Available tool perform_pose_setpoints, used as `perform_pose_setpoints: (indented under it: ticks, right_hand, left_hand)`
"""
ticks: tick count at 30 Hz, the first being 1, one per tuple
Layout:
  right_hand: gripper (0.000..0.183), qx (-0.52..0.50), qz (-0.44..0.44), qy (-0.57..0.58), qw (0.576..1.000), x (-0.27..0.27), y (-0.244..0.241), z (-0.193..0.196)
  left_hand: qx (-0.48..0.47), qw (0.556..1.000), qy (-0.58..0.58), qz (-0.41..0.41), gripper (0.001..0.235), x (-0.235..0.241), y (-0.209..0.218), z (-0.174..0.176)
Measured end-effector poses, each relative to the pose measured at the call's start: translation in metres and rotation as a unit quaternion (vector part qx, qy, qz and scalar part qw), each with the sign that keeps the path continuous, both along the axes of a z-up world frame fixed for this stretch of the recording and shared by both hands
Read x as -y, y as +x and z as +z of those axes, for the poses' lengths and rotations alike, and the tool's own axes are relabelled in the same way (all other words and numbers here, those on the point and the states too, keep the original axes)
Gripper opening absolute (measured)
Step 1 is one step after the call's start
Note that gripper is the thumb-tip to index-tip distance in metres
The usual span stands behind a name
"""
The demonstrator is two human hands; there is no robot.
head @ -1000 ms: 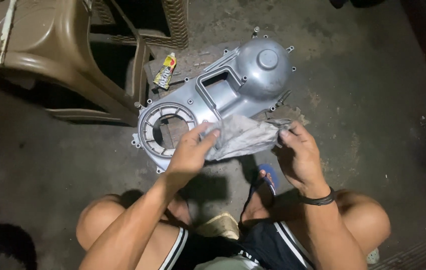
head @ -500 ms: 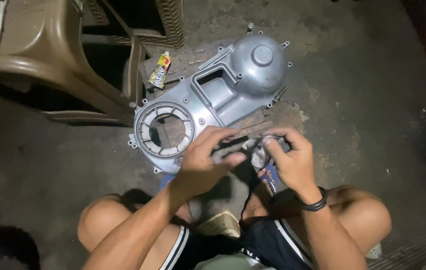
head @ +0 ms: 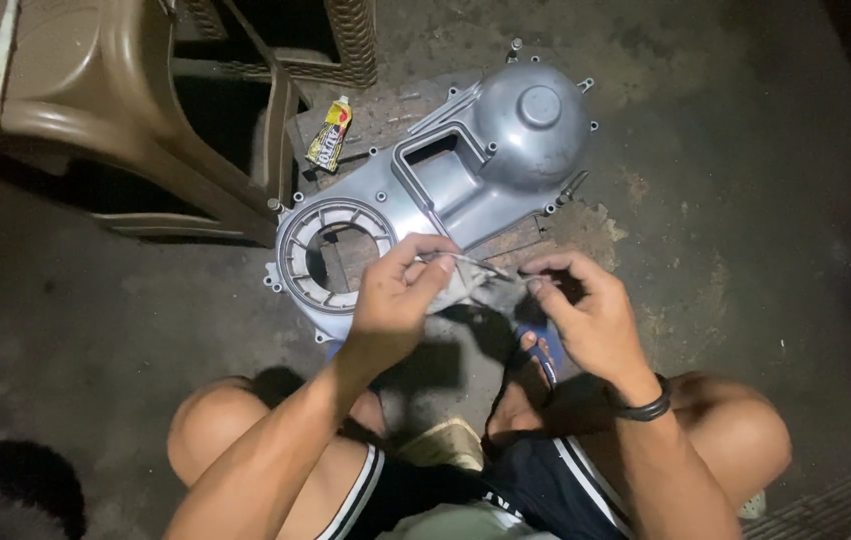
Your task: Wiping and inspecting a motorcycle engine casing using a cloth
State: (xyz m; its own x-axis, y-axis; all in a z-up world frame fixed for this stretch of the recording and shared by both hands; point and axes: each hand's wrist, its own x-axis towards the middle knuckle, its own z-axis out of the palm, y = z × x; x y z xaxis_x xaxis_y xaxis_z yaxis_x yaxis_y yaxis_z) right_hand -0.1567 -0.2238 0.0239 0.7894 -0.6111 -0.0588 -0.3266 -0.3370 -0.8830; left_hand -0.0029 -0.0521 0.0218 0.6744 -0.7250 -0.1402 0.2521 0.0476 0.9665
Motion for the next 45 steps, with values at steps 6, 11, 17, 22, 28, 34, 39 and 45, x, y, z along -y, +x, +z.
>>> perform_pose_setpoints:
  ticks: [6, 11, 17, 22, 28, 34, 39, 45]
  right_hand:
    - [0.034, 0.004, 0.027, 0.097, 0.995, -0.002, 0.008, 0.007]
    - [0.031, -0.113, 0.175, -0.038, 0.977, 0.005, 0.013, 0.012]
    - [0.02, -0.103, 0.089, 0.047, 0.99, 0.019, -0.003, 0.006]
    - [0.019, -0.024, 0.012, 0.117, 0.993, 0.047, -0.021, -0.01]
    - [0.019, 0.053, -0.053, 0.117, 0.99, 0.053, -0.03, -0.016]
    - [0.021, 0.206, -0.097, 0.254, 0.94, 0.041, -0.02, -0.015]
    - [0.023, 0.139, -0.136, 0.132, 0.972, 0.019, -0.01, -0.019]
    - [0.054, 0.199, -0.112, 0.262, 0.938, -0.032, 0.011, -0.017]
  left_hand:
    - [0.014, 0.998, -0.049, 0.028, 0.02, 0.0, 0.006, -0.011]
    - [-0.032, 0.994, -0.087, 0.061, 0.021, 0.0, 0.012, -0.009]
    - [-0.067, 0.975, -0.09, 0.193, 0.017, -0.003, 0.025, -0.01]
    - [-0.064, 0.959, -0.088, 0.263, 0.015, -0.008, 0.037, -0.007]
    - [-0.055, 0.961, -0.076, 0.261, 0.016, -0.008, 0.032, -0.008]
    - [-0.012, 0.975, -0.032, 0.221, 0.018, -0.004, 0.019, -0.005]
    - [0.159, 0.962, 0.037, 0.217, 0.018, -0.003, -0.009, -0.022]
    - [0.56, 0.824, -0.045, -0.068, 0.011, 0.026, -0.042, 0.047]
